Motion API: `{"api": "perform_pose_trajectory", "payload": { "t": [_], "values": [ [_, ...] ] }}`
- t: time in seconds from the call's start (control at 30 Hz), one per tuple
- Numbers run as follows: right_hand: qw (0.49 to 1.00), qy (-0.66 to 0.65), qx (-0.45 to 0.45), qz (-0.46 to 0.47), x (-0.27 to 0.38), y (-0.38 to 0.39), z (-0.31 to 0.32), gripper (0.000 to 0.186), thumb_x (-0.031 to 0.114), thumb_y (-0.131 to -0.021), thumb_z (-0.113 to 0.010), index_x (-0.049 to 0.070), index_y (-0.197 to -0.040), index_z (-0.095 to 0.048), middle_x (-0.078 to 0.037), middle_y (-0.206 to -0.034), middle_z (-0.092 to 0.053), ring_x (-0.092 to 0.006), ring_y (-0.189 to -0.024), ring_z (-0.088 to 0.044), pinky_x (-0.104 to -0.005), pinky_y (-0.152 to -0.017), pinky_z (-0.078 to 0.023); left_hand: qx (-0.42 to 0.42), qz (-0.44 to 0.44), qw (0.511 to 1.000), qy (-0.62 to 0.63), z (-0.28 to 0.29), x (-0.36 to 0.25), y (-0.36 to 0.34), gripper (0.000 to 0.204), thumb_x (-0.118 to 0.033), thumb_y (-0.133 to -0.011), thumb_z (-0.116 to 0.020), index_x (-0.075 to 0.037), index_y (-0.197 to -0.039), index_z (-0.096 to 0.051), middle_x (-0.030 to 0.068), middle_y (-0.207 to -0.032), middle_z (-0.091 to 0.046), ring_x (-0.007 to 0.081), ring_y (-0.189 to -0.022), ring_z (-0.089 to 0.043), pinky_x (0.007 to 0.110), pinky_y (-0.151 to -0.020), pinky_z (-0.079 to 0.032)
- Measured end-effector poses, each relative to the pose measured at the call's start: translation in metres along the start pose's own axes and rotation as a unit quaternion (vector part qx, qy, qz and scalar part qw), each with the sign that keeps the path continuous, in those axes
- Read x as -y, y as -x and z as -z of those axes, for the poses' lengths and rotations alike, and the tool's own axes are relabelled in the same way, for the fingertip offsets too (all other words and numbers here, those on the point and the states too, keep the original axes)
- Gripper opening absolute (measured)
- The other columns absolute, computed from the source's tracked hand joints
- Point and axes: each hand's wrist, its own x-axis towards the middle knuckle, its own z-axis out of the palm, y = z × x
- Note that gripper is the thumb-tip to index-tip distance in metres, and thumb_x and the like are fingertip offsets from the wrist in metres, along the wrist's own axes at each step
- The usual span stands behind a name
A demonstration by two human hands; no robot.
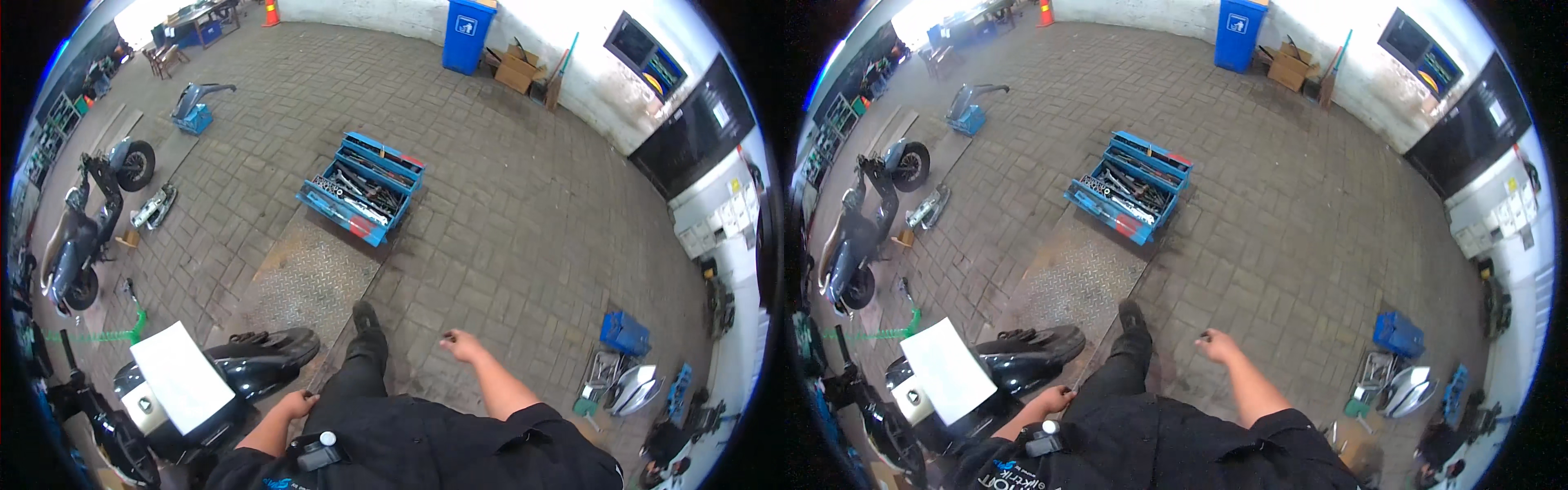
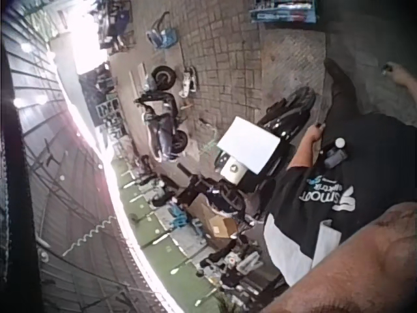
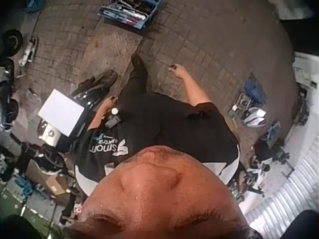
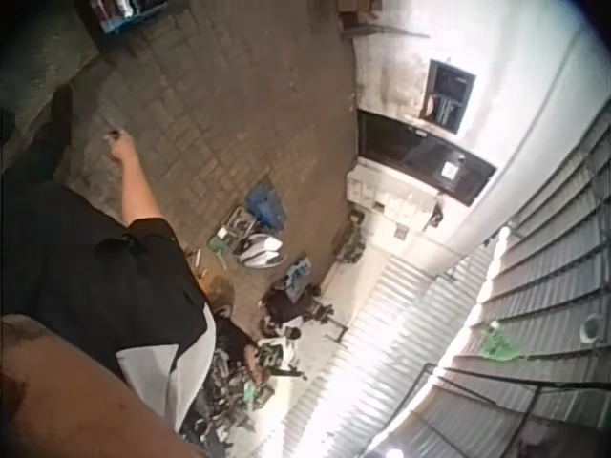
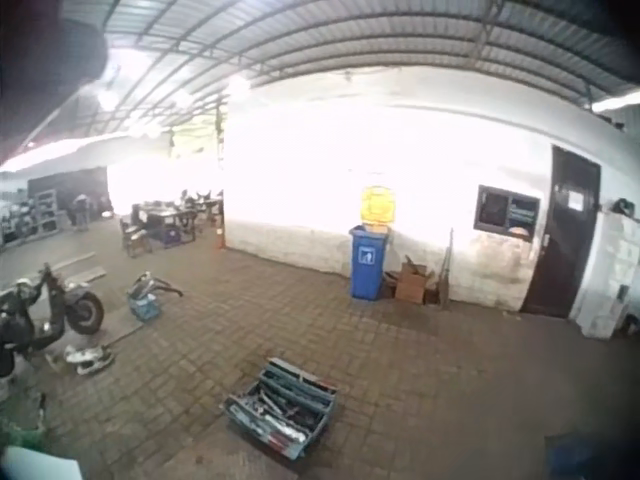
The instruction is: The person unscrews and removes the front panel of a motorcycle dashboard using a screwdriver, disconnects the wiring from the internal components, and then opens a cardboard box to retrieve a new part.
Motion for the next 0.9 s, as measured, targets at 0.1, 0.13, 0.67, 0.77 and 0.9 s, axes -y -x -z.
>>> {"api": "perform_pose_trajectory", "payload": {
  "t": [0.1,0.13,0.67,0.77,0.9],
  "values": [
    [0.979,0.135,0.128,0.087,0.043,-0.058,-0.001,0.056,0.043,-0.089,-0.066,0.011,-0.134,-0.06,-0.018,-0.124,-0.067,-0.0369,-0.118,-0.061,-0.0438,-0.1,-0.049,-0.068,-0.096,0.993,0.024,0.041,-0.061,-0.079,0.052,-0.047,-0.093,-0.058,-0.006,-0.124,-0.066,0.0215,-0.118,-0.069,0.0368,-0.111,-0.065,0.042,-0.097,-0.049],
    [0.955,0.199,0.181,0.129,0.055,-0.063,0.0,0.057,0.042,-0.088,-0.067,0.012,-0.135,-0.06,-0.018,-0.124,-0.067,-0.0372,-0.118,-0.061,-0.044,-0.1,-0.048,-0.094,-0.119,0.988,0.039,0.056,-0.077,-0.099,0.051,-0.046,-0.093,-0.058,-0.006,-0.124,-0.066,0.0218,-0.117,-0.069,0.037,-0.11,-0.065,0.042,-0.097,-0.049],
    [0.959,0.209,0.19,0.034,0.121,-0.397,0.276,0.055,0.04,-0.087,-0.066,0.006,-0.13,-0.062,-0.019,-0.128,-0.064,-0.0362,-0.121,-0.059,-0.0437,-0.103,-0.047,-0.186,-0.14,0.967,0.101,0.31,-0.341,-0.235,0.045,-0.031,-0.087,-0.069,-0.006,-0.123,-0.064,0.0188,-0.11,-0.07,0.0359,-0.099,-0.067,0.043,-0.087,-0.053],
    [0.921,0.285,0.237,0.118,0.133,-0.501,0.263,0.055,0.038,-0.087,-0.064,0.01,-0.134,-0.06,-0.021,-0.133,-0.06,-0.0373,-0.125,-0.056,-0.0453,-0.104,-0.046,-0.08,0.079,0.977,0.182,0.261,-0.364,-0.232,0.046,-0.036,-0.087,-0.067,-0.005,-0.122,-0.065,0.0251,-0.121,-0.065,0.0392,-0.113,-0.063,0.046,-0.096,-0.05],
    [0.911,0.295,0.205,0.202,0.223,-0.63,0.241,0.048,0.034,-0.089,-0.062,0.01,-0.13,-0.061,-0.023,-0.13,-0.056,-0.0405,-0.119,-0.058,-0.0469,-0.101,-0.048,-0.053,0.087,0.993,0.06,0.157,-0.397,-0.207,0.045,-0.041,-0.085,-0.067,-0.01,-0.118,-0.067,0.0199,-0.125,-0.06,0.0389,-0.118,-0.055,0.048,-0.099,-0.047]
  ]
}}
